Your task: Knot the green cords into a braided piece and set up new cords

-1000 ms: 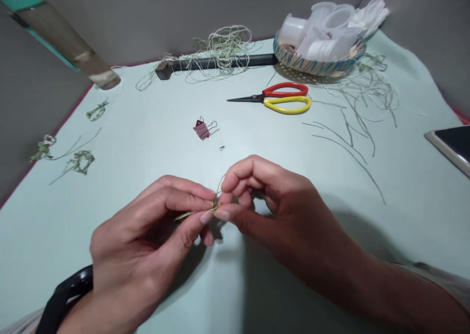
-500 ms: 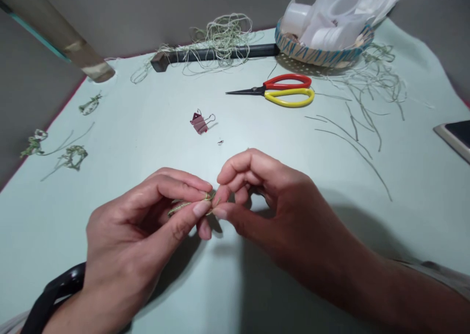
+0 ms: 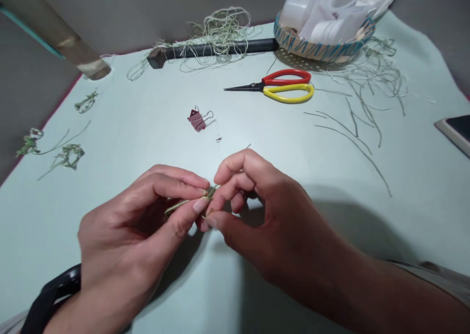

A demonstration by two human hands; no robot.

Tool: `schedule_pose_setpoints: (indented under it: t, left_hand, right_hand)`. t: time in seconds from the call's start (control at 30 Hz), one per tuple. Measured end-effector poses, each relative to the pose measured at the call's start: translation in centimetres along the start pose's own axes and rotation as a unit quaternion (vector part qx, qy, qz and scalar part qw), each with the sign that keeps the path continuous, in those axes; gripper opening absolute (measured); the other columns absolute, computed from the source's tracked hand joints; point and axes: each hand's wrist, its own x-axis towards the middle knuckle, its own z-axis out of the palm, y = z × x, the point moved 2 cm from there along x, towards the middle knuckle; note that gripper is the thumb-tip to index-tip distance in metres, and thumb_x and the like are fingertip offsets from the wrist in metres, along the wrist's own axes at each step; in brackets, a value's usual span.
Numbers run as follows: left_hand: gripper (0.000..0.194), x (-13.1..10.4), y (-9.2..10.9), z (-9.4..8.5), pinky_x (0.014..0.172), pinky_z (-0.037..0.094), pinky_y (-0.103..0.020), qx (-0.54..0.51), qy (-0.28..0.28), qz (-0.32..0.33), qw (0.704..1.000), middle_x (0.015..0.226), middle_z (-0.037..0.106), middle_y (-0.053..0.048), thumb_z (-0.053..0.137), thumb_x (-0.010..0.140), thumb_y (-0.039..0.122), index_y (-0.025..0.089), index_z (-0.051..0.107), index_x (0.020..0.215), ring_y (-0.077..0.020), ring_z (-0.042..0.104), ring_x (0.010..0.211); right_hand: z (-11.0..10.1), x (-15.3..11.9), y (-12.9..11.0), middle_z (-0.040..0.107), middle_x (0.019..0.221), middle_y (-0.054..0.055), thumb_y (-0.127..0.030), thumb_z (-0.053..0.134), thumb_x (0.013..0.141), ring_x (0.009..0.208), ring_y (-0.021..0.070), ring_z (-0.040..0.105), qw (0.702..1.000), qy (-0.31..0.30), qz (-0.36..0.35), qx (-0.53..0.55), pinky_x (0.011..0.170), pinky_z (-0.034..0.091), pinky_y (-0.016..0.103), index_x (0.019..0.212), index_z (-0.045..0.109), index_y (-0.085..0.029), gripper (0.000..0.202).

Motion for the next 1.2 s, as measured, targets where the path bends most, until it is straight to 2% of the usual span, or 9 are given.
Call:
schedule_pose_setpoints:
  t: [0.1,0.23,0.4,0.53,0.63,0.77,0.87,1.03,1.2]
  left_hand:
    - [0.024,-0.05,0.22,0.06,0.076,0.066,-0.018,0.050,-0.008,0.031,0.998,0.085,0.082,0.007,0.080,0.085,0.011,0.034,0.083,0.079,-0.0128,0.076,0.083]
    - [0.025,-0.07,0.41,-0.03,0.075,0.065,-0.025,0.087,-0.015,0.067,0.994,0.088,0.083,0.005,0.077,0.088,0.011,0.034,0.083,0.082,-0.0152,0.077,0.086]
    - [0.024,0.00,0.46,-0.14,0.072,0.064,-0.029,0.100,-0.026,0.072,0.992,0.087,0.083,0.004,0.076,0.089,0.013,0.035,0.082,0.081,-0.0161,0.076,0.081]
    - [0.023,-0.06,0.44,-0.21,0.072,0.063,-0.026,0.103,-0.038,0.071,0.991,0.089,0.083,0.006,0.077,0.090,0.015,0.036,0.083,0.083,-0.0143,0.076,0.081]
    - [0.022,-0.08,0.54,-0.15,0.073,0.063,-0.023,0.091,-0.040,0.067,0.993,0.090,0.083,0.007,0.077,0.091,0.015,0.035,0.083,0.084,-0.0135,0.077,0.083]
    - [0.022,0.17,0.73,0.09,0.075,0.063,-0.014,0.068,-0.036,0.052,0.996,0.084,0.083,0.007,0.081,0.085,0.010,0.031,0.084,0.077,-0.0108,0.078,0.080]
    - [0.022,0.42,0.59,0.14,0.072,0.063,-0.009,0.029,-0.036,0.016,0.999,0.082,0.082,0.006,0.082,0.083,0.009,0.029,0.083,0.073,-0.0096,0.078,0.076]
    - [0.021,0.64,0.18,0.22,0.058,0.065,-0.013,-0.045,-0.065,-0.014,0.997,0.083,0.081,0.001,0.082,0.085,0.008,0.024,0.085,0.072,-0.0111,0.075,0.058]
    - [0.020,0.53,-0.16,0.22,0.060,0.066,-0.013,-0.064,-0.064,-0.023,0.996,0.086,0.080,0.001,0.084,0.086,0.008,0.024,0.084,0.075,-0.0120,0.077,0.062]
  right_hand:
    - [-0.07,-0.02,0.01,0.076,0.086,-0.008,-0.015,0.068,0.091,0.077,0.0127,0.068,1.000,-0.003,0.002,-0.022,0.069,0.052,0.027,0.101,0.061,-0.029,0.019]
    - [-0.19,-0.06,-0.01,0.072,0.085,-0.007,-0.014,0.070,0.090,0.075,0.0111,0.066,1.000,-0.006,0.007,-0.011,0.065,0.051,0.024,0.096,0.063,-0.028,0.016]
    - [-0.24,-0.19,0.13,0.071,0.086,-0.005,-0.013,0.073,0.090,0.076,0.0123,0.067,1.000,-0.003,0.012,-0.007,0.067,0.052,0.024,0.095,0.064,-0.027,0.017]
    - [-0.28,-0.25,0.13,0.069,0.083,-0.004,-0.015,0.073,0.090,0.074,0.0134,0.065,0.999,-0.002,0.021,-0.025,0.068,0.052,0.025,0.095,0.064,-0.027,0.015]
    - [-0.32,-0.23,-0.01,0.070,0.085,-0.004,-0.016,0.074,0.089,0.077,0.0139,0.065,0.999,0.011,0.010,-0.040,0.070,0.052,0.026,0.093,0.064,-0.026,0.015]
    - [-0.27,-0.06,-0.14,0.064,0.076,-0.007,-0.020,0.075,0.089,0.072,0.0113,0.057,0.999,0.015,-0.006,-0.037,0.067,0.046,0.025,0.083,0.063,-0.025,0.015]
    - [-0.31,0.10,-0.26,0.065,0.073,-0.009,-0.019,0.075,0.089,0.072,0.0101,0.055,0.999,0.024,-0.021,-0.031,0.067,0.042,0.025,0.081,0.064,-0.025,0.015]
    - [-0.54,0.17,-0.67,0.069,0.076,-0.012,-0.009,0.077,0.088,0.075,0.0083,0.057,0.995,0.053,-0.075,-0.047,0.077,0.044,0.023,0.077,0.065,-0.024,0.022]
    - [-0.50,0.21,-0.72,0.068,0.073,-0.010,-0.012,0.077,0.091,0.069,0.0084,0.058,0.997,0.038,-0.058,-0.021,0.084,0.049,0.024,0.073,0.069,-0.024,0.024]
